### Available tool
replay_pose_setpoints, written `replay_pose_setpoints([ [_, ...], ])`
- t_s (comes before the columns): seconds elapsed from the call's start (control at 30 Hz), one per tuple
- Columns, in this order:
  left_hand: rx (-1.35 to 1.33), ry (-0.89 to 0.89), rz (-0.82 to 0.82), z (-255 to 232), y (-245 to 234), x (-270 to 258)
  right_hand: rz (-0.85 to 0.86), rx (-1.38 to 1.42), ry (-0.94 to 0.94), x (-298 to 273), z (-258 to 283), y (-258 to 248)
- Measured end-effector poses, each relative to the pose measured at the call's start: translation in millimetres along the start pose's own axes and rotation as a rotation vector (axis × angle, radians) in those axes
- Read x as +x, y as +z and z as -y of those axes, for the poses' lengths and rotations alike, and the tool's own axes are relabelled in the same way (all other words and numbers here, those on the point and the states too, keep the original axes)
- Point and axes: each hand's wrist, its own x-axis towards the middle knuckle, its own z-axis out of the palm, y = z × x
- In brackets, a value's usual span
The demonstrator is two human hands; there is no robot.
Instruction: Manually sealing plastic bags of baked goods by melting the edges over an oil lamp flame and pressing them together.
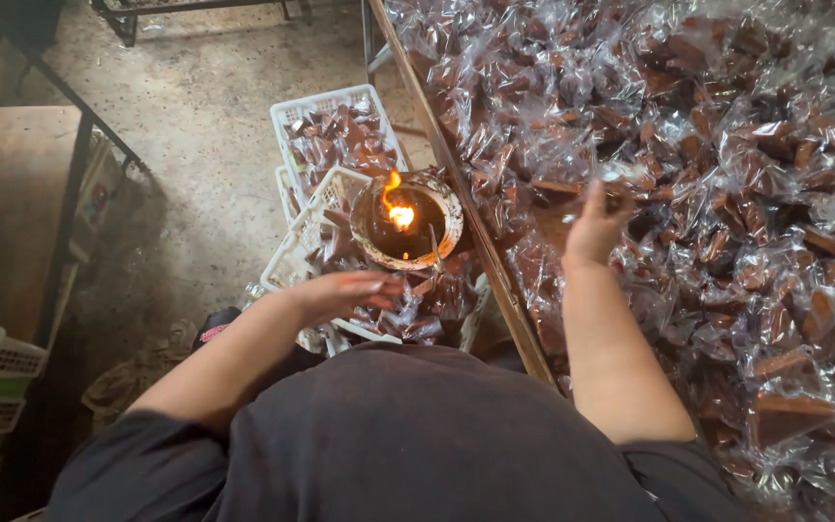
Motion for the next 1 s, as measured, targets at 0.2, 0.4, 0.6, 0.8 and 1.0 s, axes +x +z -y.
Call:
replay_pose_setpoints([
  [0.2, -0.542, 0.439, 0.046, -17, 55, 76, 0.956, 0.002, -0.221, -110, 50, 4],
  [0.4, -0.617, 0.473, -0.324, 51, 74, 92, 1.222, 0.029, 0.145, -130, -9, 13],
  [0.6, -0.665, 0.508, -0.498, 97, 42, 98, 0.747, -0.229, -0.122, -124, -28, 12],
  [0.8, -0.792, 0.019, -0.319, 136, 32, 103, 1.177, 0.13, -0.596, -153, -60, 34],
  [1.0, -0.574, 0.466, -0.041, 86, 53, 53, 1.078, 0.028, -0.091, -166, -35, 15],
])
